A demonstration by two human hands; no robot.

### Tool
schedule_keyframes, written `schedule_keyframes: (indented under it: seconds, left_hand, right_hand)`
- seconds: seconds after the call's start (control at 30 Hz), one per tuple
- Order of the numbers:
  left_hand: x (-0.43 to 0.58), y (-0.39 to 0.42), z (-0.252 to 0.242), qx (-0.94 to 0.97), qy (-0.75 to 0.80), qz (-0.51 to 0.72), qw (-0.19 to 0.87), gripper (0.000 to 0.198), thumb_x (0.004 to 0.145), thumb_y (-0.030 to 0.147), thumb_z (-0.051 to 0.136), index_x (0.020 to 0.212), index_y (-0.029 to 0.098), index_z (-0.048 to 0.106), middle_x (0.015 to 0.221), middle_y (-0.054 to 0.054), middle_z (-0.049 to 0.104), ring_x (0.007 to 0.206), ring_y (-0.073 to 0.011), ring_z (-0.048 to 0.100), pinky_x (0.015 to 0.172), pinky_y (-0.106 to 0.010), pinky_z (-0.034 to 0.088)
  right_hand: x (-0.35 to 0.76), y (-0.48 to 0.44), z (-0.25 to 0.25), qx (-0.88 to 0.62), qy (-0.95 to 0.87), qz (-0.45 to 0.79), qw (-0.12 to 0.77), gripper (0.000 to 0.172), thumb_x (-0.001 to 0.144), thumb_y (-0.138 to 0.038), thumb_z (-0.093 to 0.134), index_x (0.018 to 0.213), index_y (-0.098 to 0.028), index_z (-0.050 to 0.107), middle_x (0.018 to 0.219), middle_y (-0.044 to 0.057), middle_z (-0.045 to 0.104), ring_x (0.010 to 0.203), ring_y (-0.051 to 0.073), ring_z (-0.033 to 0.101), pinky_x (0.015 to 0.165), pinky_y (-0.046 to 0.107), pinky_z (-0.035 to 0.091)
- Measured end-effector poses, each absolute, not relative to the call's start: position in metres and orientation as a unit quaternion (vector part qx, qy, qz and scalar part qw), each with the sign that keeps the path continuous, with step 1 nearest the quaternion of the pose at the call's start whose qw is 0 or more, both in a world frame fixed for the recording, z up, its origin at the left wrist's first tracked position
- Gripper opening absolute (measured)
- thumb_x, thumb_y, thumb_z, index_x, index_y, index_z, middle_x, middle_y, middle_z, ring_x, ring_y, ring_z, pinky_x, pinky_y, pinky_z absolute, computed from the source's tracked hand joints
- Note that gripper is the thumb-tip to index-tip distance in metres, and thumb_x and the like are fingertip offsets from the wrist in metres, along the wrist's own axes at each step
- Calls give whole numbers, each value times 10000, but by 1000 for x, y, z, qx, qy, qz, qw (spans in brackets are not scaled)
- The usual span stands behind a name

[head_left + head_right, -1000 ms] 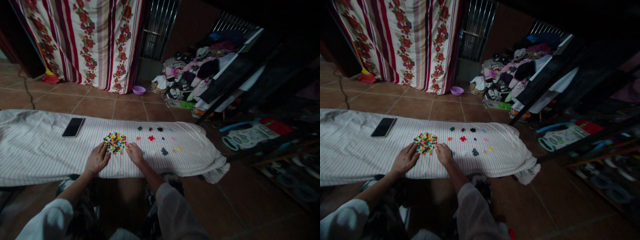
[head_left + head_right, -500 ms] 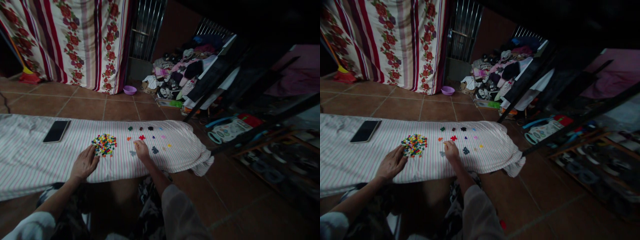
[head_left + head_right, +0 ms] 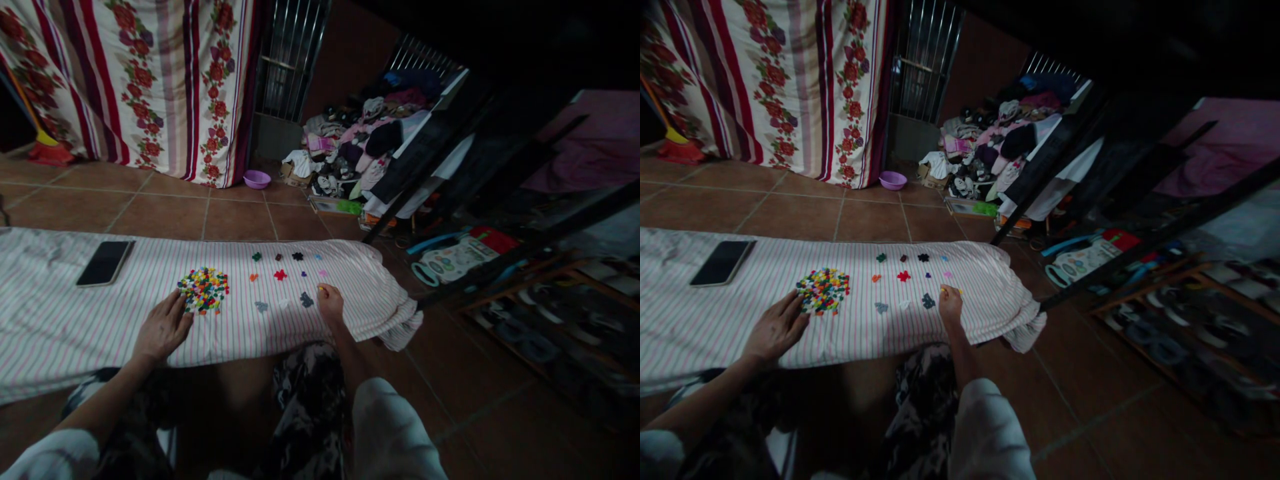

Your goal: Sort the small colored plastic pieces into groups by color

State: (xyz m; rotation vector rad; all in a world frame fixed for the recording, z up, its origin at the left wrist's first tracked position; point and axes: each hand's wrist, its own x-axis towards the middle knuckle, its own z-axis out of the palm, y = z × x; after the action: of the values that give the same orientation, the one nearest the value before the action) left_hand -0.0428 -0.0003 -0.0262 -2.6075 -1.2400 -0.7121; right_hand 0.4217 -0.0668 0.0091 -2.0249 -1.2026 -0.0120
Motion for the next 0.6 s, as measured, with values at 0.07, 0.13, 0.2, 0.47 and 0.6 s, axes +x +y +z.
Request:
schedule_keyframes:
  seconds: [0.07, 0.13, 0.2, 0.47, 0.6]
  left_hand:
    - [-43, 0, -26, -875, -414, -236, 86, 276, 930, 332, 373, 936, 229, 630, 1215, -117, 647, 1347, -311, 457, 1011, -534, 500]
    - [-43, 0, -27, -875, -414, -236, 87, 254, 923, 329, 388, 922, 226, 621, 1212, -118, 647, 1344, -314, 461, 1014, -531, 493]
    - [-43, 0, -27, -874, -416, -238, 84, 232, 918, 325, 407, 927, 226, 618, 1220, -118, 645, 1345, -316, 461, 1019, -529, 485]
    - [-43, 0, -29, -872, -420, -234, 91, 262, 935, 336, 404, 967, 227, 640, 1242, -119, 640, 1341, -316, 471, 1014, -512, 492]
    - [-43, 0, -28, -872, -419, -237, 95, 249, 935, 325, 408, 945, 231, 639, 1229, -114, 647, 1332, -317, 483, 1004, -509, 495]
  right_hand:
    - [433, -73, 10, -811, -455, -2, 367, 331, 793, -227, 424, 898, -169, 731, 945, 107, 735, 954, 224, 632, 921, 342, 490]
    - [442, -78, 11, -828, -435, -2, 353, 339, 786, -232, 426, 915, -165, 733, 966, 105, 737, 962, 223, 631, 925, 333, 480]
    - [450, -81, 10, -844, -414, -3, 340, 348, 777, -232, 424, 921, -161, 733, 969, 106, 737, 958, 225, 632, 927, 329, 471]
    - [468, -85, 11, -873, -374, -4, 312, 386, 771, -208, 407, 967, -126, 730, 967, 115, 732, 919, 223, 645, 854, 301, 474]
    - [474, -86, 11, -889, -369, -5, 272, 373, 800, -209, 420, 988, -145, 735, 944, 97, 730, 905, 217, 649, 833, 294, 470]
